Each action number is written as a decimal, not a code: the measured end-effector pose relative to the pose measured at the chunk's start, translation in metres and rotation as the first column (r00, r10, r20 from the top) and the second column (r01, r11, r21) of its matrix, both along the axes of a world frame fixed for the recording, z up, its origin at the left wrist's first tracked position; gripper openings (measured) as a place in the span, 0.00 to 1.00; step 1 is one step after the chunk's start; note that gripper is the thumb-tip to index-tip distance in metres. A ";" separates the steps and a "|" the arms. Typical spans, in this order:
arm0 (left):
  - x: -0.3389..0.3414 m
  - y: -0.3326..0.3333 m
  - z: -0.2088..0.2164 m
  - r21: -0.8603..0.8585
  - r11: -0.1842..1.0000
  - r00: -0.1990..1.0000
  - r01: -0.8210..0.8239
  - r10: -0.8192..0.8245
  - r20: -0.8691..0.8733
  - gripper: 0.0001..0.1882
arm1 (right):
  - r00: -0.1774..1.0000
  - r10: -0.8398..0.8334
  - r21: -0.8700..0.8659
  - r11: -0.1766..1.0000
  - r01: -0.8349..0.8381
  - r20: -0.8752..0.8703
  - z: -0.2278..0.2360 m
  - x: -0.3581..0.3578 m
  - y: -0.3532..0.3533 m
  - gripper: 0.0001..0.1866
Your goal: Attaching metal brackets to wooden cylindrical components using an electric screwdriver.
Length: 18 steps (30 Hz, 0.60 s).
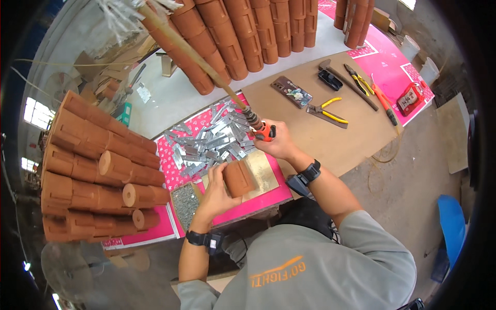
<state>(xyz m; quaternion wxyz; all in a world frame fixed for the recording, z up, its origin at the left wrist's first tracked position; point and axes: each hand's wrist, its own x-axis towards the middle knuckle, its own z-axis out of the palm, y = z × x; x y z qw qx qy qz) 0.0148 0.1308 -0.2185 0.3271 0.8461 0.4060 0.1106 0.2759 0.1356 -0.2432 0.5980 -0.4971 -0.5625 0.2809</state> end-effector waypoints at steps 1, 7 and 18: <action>-0.007 0.002 -0.011 -0.061 0.998 0.997 -0.011 0.015 0.077 0.57 | 1.000 -0.010 0.027 1.000 0.011 -0.016 0.000 -0.001 0.001 0.11; -0.018 0.006 -0.030 -0.284 0.959 0.959 -0.006 0.086 0.271 0.54 | 0.998 -0.003 -0.098 0.995 0.008 0.055 0.007 -0.003 -0.001 0.12; -0.029 0.051 -0.041 -0.013 0.908 0.877 -0.419 0.408 0.253 0.18 | 0.998 0.014 -0.101 0.995 -0.020 -0.059 0.008 -0.002 -0.004 0.11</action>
